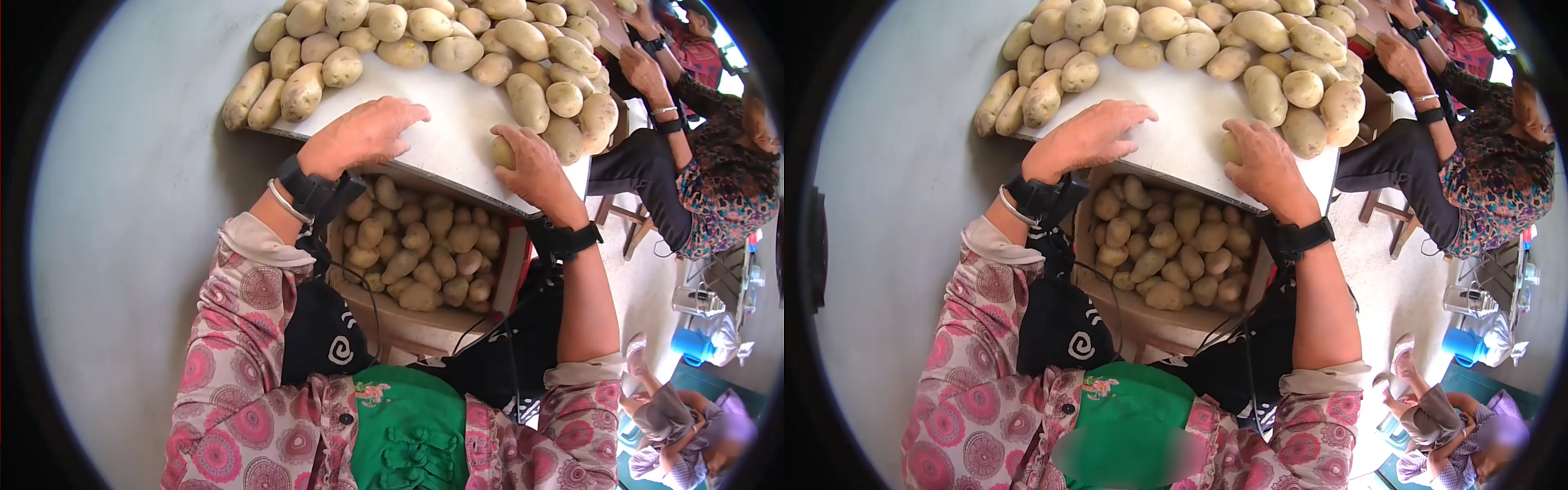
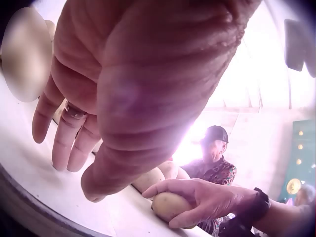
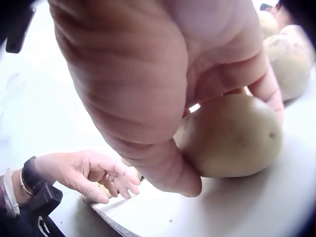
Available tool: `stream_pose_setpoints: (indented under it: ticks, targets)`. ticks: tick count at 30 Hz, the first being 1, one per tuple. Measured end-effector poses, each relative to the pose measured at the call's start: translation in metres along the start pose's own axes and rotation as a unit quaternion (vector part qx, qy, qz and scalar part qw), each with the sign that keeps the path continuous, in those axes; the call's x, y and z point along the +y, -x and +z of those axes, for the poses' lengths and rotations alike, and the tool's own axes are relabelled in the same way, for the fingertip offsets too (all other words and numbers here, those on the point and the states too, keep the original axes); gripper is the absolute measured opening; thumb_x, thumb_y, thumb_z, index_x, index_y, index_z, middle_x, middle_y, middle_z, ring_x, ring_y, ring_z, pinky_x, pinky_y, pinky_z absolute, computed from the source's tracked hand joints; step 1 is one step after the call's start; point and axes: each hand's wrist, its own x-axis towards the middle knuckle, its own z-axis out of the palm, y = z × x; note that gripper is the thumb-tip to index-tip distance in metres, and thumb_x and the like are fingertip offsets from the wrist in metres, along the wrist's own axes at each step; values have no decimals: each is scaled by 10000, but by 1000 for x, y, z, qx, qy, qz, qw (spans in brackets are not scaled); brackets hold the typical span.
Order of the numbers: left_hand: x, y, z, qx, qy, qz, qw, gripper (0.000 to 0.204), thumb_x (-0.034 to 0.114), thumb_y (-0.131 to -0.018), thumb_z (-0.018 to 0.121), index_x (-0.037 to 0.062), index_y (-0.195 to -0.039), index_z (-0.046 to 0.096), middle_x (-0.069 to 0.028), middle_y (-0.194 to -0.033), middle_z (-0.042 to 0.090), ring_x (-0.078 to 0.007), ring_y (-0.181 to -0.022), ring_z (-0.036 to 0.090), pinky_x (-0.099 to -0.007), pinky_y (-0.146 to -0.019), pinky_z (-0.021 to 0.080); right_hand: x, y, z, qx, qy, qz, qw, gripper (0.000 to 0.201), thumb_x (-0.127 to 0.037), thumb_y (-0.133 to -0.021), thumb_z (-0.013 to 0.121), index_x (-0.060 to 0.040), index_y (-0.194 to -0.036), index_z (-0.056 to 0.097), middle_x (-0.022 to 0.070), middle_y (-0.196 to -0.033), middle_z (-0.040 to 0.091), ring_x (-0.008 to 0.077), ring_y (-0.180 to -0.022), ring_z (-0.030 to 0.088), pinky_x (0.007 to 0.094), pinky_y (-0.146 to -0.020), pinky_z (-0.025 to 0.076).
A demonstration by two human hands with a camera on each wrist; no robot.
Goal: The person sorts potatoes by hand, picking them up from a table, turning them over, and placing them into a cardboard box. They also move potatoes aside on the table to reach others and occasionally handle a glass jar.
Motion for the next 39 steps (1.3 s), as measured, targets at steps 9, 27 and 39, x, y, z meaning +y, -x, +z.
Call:
stream_pose_setpoints:
  ticks: [9, 27, 39]
  targets:
    - [-19, 13, 0, 16, 15, 11, 1000, 437, 168, -843, 569, 42, -1257, 508, -162, -1213, 555, -322, -1133, 500, -392, -1010, 387, -58, 8, -2, -173, -369, -59, 911, 417, -68, -695, 653, -42, -1105, 585, 191, -1018, 618, 357, -928, 604, 385, -845, 501]
    - [-10, 22, 9, 128, -21, 84, 988, 488, 123, -735, 687, 50, -1191, 529, -174, -1118, 511, -355, -1047, 509, -427, -897, 436, -58, 66, 120, -275, 5, -187, 943, 188, -110, -805, 557, -65, -988, 552, 126, -858, 615, 315, -765, 638, 380, -604, 520]
    - [-21, 12, -2, 36, -23, 65, 997, 491, 120, -748, 664, 53, -1213, 521, -159, -1211, 519, -360, -1102, 519, -408, -953, 429, -45, 65, 145, -200, -18, -135, 970, 114, -40, -744, 608, -39, -848, 654, 148, -835, 673, 306, -825, 685, 397, -663, 553]
